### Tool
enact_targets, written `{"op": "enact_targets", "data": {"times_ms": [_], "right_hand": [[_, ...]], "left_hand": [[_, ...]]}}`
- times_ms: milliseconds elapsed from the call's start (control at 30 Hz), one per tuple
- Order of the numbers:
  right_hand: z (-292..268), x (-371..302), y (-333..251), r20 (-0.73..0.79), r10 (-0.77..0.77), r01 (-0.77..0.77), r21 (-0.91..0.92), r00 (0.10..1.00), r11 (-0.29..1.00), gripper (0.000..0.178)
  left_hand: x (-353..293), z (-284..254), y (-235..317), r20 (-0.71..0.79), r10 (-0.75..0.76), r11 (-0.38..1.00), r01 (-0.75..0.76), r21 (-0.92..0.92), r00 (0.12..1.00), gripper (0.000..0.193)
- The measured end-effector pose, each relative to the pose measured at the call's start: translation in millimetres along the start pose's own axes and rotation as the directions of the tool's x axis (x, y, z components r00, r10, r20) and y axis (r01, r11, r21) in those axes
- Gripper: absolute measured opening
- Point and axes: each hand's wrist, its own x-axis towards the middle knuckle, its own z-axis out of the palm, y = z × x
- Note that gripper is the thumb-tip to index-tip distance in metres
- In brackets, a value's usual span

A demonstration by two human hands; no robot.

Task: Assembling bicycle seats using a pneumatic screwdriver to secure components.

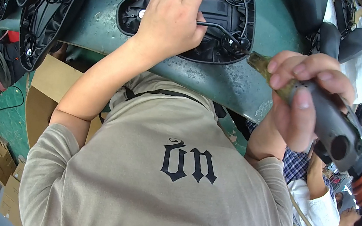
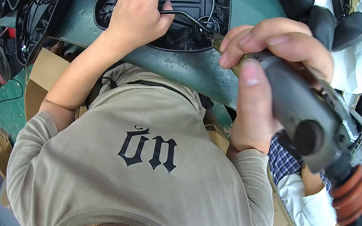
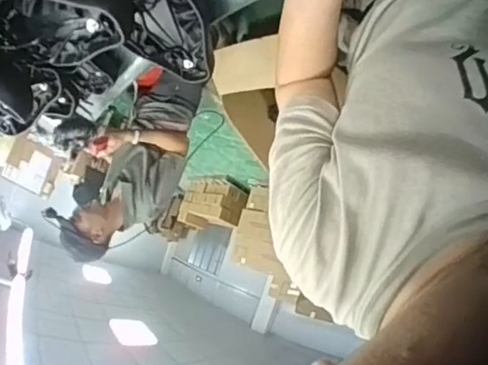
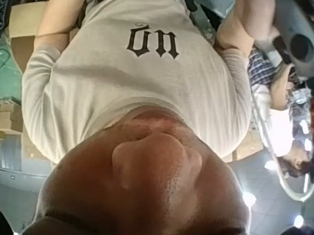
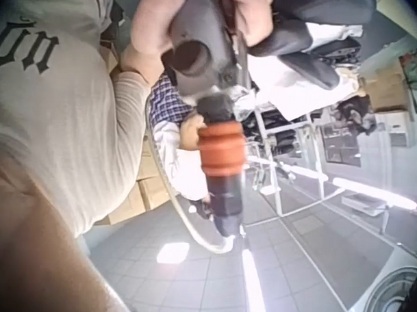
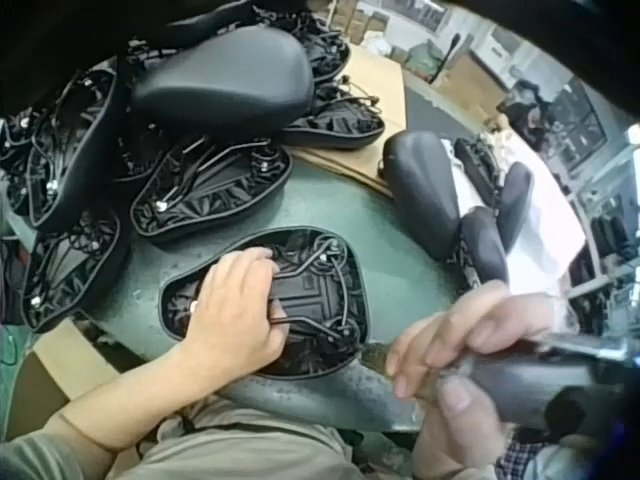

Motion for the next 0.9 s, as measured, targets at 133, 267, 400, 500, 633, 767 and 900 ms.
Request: {"op": "enact_targets", "data": {"times_ms": [133,267,400,500,633,767,900], "right_hand": [[17,-1,5,-0.115,0.092,-0.095,-0.014,0.989,0.995,0.031],[19,1,11,-0.166,0.101,-0.099,0.022,0.981,0.995,0.027],[14,-2,22,-0.035,0.033,-0.03,0.068,0.999,0.997,0.021],[18,-2,19,-0.037,0.017,-0.015,0.049,0.999,0.999,0.025],[26,-1,-2,-0.061,0.045,-0.045,-0.012,0.997,0.999,0.035],[24,-4,-7,0.005,0.049,-0.05,0.007,0.999,0.999,0.037],[25,-2,2,0.019,0.074,-0.074,-0.035,0.997,0.997,0.04]], "left_hand": [[-1,-2,3,0.01,-0.037,0.999,0.037,0.003,0.999,0.041],[-1,-2,2,0.025,-0.049,0.998,0.049,-0.028,0.999,0.036],[-4,-3,-1,0.012,-0.058,0.998,0.059,-0.036,0.998,0.035],[-5,-3,-4,0.003,-0.054,0.998,0.054,-0.021,0.999,0.033],[-6,-4,-1,-0.015,-0.031,1.0,0.031,0.003,0.999,0.032],[-11,-1,10,0.103,-0.067,0.995,0.074,-0.072,0.992,0.027],[-19,12,23,0.053,-0.14,0.989,0.136,0.063,0.989,0.018]]}}
